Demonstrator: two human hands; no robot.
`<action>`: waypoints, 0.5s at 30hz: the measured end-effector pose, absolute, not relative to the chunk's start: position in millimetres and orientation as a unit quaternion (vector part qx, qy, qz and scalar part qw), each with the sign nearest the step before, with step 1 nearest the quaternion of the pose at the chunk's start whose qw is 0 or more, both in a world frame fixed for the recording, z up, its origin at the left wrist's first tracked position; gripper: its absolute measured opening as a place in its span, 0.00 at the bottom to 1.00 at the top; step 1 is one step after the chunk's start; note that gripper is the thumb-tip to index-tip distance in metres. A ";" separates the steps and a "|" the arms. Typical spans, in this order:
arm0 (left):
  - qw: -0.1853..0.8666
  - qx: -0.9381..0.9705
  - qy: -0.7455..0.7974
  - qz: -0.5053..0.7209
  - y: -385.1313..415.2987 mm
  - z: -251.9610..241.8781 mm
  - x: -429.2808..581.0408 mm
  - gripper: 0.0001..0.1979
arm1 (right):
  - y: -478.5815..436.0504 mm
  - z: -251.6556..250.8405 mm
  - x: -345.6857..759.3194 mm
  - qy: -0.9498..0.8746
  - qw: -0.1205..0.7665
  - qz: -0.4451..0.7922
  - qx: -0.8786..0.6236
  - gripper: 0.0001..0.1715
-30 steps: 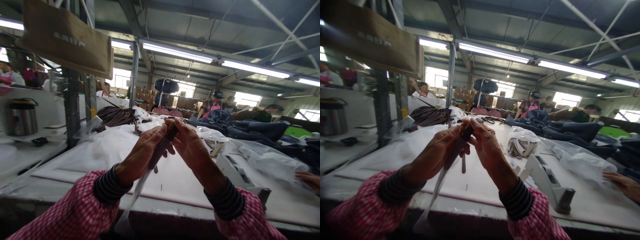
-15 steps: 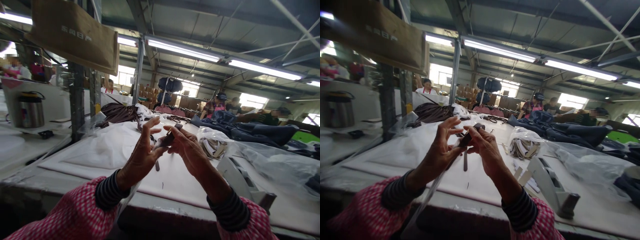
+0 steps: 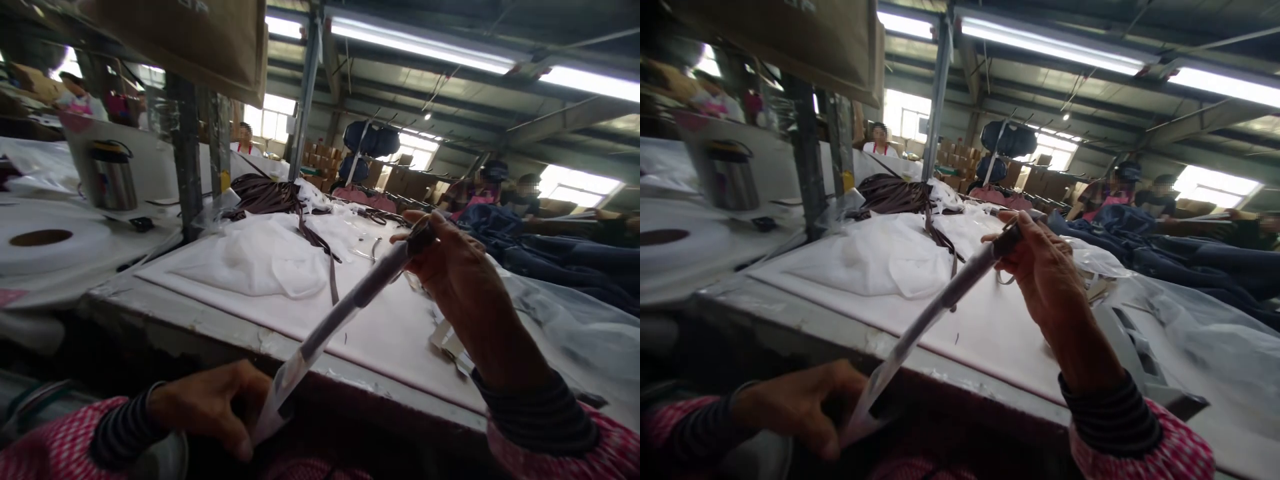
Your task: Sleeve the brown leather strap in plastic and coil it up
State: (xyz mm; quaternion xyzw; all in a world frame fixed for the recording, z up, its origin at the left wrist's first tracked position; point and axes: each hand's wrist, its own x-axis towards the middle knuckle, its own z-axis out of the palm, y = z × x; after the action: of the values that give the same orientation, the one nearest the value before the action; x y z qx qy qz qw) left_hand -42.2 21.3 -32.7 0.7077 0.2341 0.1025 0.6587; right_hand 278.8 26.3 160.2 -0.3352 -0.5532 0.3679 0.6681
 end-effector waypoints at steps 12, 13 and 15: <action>0.590 0.551 0.441 0.393 -18.8 -102.9 7.1 0.27 | 21.1 173.3 236.6 -0.551 0.730 0.321 -0.246 0.18; 0.580 0.545 0.455 0.399 -23.1 -107.9 14.6 0.29 | 17.6 178.7 231.7 -0.553 0.735 0.316 -0.233 0.19; 0.570 0.530 0.481 0.405 -28.1 -119.8 23.0 0.30 | 10.7 189.2 224.6 -0.554 0.744 0.310 -0.209 0.23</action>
State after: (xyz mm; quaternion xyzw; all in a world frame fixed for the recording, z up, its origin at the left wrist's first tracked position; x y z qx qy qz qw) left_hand 23.0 -28.1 -119.8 0.5298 0.4807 0.4047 0.5696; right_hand 224.6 10.7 189.2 -0.2089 -0.5540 0.3101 0.7438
